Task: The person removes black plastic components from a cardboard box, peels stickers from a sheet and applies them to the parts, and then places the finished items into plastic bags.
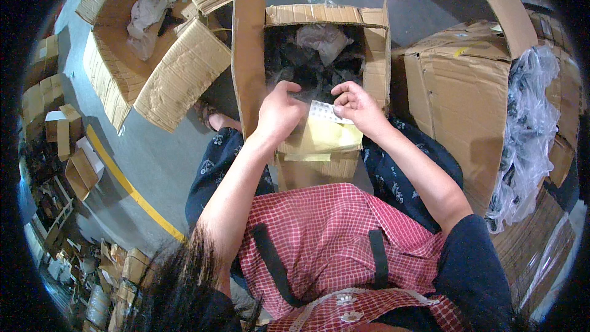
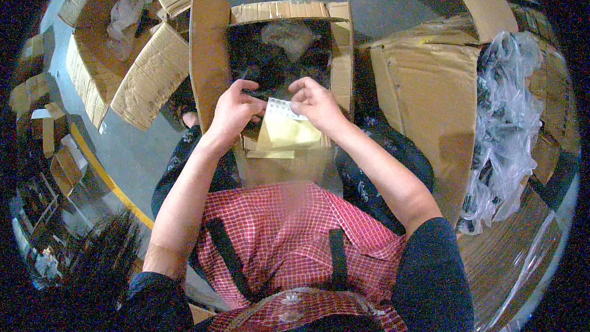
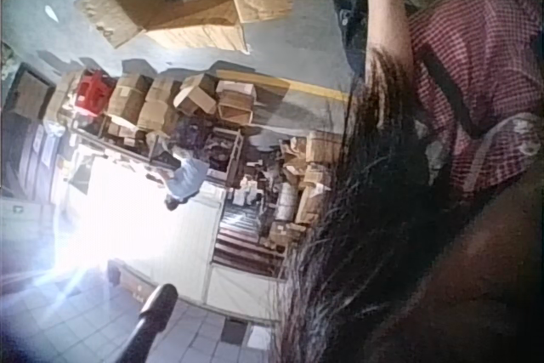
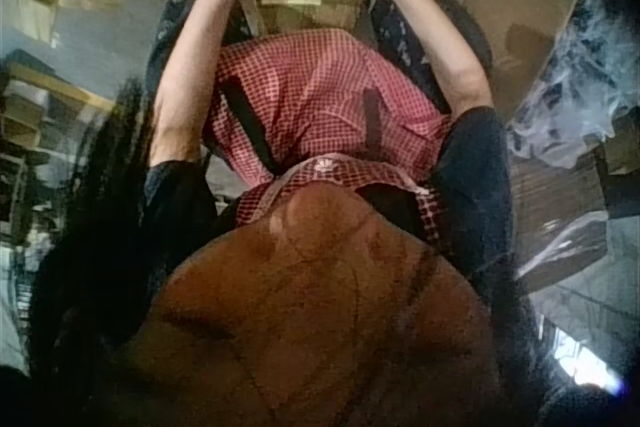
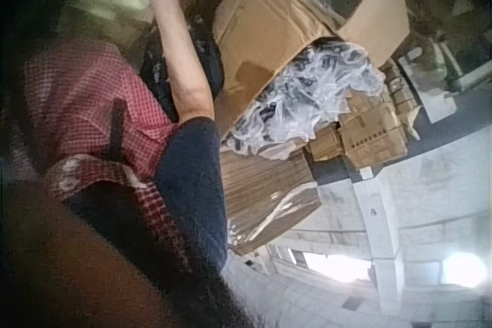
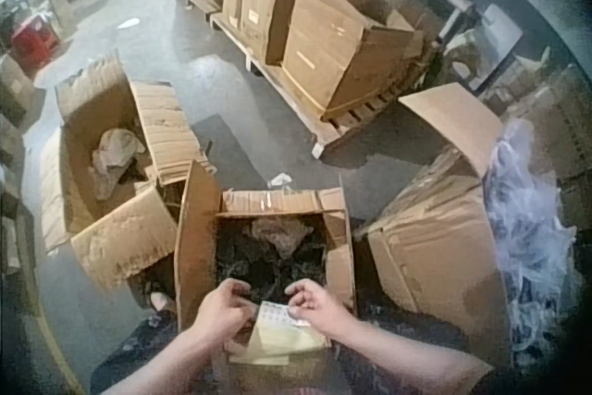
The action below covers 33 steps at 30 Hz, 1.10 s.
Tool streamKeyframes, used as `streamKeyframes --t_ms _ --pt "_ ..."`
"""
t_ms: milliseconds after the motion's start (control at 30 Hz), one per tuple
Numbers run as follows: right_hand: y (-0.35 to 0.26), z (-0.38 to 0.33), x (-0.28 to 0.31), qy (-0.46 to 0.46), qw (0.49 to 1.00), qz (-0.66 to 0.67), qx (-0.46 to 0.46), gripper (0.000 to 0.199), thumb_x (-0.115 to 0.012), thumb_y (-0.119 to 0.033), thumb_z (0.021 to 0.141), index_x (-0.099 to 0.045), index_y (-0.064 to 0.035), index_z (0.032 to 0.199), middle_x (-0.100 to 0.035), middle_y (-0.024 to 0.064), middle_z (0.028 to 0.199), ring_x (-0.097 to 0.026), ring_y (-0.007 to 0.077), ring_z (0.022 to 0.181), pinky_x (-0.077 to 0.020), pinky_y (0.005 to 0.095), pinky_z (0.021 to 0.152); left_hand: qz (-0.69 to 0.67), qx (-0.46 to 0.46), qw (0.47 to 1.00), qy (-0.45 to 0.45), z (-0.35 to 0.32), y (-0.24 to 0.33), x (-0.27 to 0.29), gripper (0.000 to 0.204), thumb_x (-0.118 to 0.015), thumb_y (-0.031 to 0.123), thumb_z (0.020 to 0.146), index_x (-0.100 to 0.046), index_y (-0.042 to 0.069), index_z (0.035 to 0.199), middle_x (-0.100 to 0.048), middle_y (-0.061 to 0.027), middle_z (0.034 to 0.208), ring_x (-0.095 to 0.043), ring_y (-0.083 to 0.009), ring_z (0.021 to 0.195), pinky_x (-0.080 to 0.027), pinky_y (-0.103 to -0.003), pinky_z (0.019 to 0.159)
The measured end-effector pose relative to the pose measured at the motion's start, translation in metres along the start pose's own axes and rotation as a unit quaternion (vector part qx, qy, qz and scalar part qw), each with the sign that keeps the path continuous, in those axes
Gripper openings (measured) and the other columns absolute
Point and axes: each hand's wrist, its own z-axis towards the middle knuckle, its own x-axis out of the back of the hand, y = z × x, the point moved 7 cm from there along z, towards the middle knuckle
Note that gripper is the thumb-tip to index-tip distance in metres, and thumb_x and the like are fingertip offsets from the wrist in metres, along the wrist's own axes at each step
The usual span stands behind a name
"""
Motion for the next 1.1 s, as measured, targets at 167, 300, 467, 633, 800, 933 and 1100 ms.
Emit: streamKeyframes --t_ms 167,300,467,633,800,933,1100 --pt "0.074 0.002 -0.003 0.014 0.984 -0.135 -0.112 0.04 -0.07 -0.008 0.078 -0.06 -0.0013 0.116 -0.069 0.0073 0.087 -0.064 0.0151 0.078 -0.0513 0.0302 0.07 0.147 -0.067 0.985 0.068 0.002 0.014 0.023 0.034 -0.055 0.014 0.086 -0.06 0.003 0.118 -0.07 -0.0245 0.097 -0.066 -0.0418 0.098 -0.05 -0.048 0.088" --pt "0.104 -0.007 -0.029 -0.165 0.969 0.003 -0.185 0.033 -0.067 -0.007 0.08 -0.065 -0.0009 0.112 -0.068 0.0052 0.091 -0.064 0.014 0.081 -0.0513 0.0285 0.071 0.16 -0.058 0.979 0.108 0.009 0.014 0.043 0.03 -0.067 0.019 0.087 -0.066 0.004 0.113 -0.073 -0.0141 0.1 -0.071 -0.0288 0.096 -0.054 -0.037 0.085" --pt "0.063 -0.01 -0.066 -0.218 0.951 0.112 -0.186 0.031 -0.071 -0.005 0.08 -0.066 -0.0035 0.111 -0.069 0.0051 0.095 -0.064 0.0149 0.087 -0.052 0.0279 0.076 0.062 -0.08 0.984 0.147 0.004 0.023 0.064 0.03 -0.068 0.019 0.087 -0.068 0.003 0.112 -0.074 -0.014 0.099 -0.071 -0.0241 0.093 -0.054 -0.034 0.085" --pt "0.117 0.048 -0.037 0.005 0.985 -0.127 -0.117 0.035 -0.067 0.002 0.077 -0.063 0.0018 0.113 -0.067 0.0059 0.088 -0.063 0.015 0.083 -0.05 0.0286 0.076 -0.008 -0.08 0.976 0.2 0.001 0.029 0.081 0.031 -0.069 0.018 0.088 -0.066 0.001 0.113 -0.072 -0.0141 0.104 -0.069 -0.0227 0.099 -0.052 -0.033 0.089" --pt "0.131 0.083 -0.041 0.041 0.958 -0.276 -0.067 0.037 -0.063 -0.001 0.079 -0.063 0.0007 0.116 -0.07 0.0107 0.094 -0.065 0.0202 0.09 -0.0516 0.0328 0.079 -0.037 -0.061 0.978 0.196 0.002 0.02 0.083 0.035 -0.067 0.018 0.088 -0.063 0.0 0.118 -0.07 -0.0155 0.111 -0.067 -0.0241 0.105 -0.05 -0.034 0.094" --pt "0.161 0.12 0.029 0.156 0.96 -0.225 0.063 0.031 -0.065 -0.003 0.08 -0.066 -0.0053 0.111 -0.071 0.0112 0.102 -0.067 0.0243 0.092 -0.0518 0.0355 0.085 0.021 -0.064 0.979 0.192 0.002 0.037 0.078 0.041 -0.069 0.019 0.083 -0.062 0.0 0.119 -0.07 -0.0179 0.113 -0.069 -0.029 0.103 -0.052 -0.038 0.093" --pt "0.107 0.121 0.125 0.251 0.927 -0.279 -0.008 0.028 -0.067 -0.005 0.078 -0.068 -0.0024 0.106 -0.071 0.0105 0.094 -0.066 0.0211 0.091 -0.0509 0.0329 0.081 -0.01 -0.067 0.985 0.16 0.005 0.027 0.074 0.038 -0.068 0.019 0.084 -0.064 0.001 0.117 -0.07 -0.0176 0.112 -0.069 -0.0289 0.102 -0.051 -0.038 0.093"
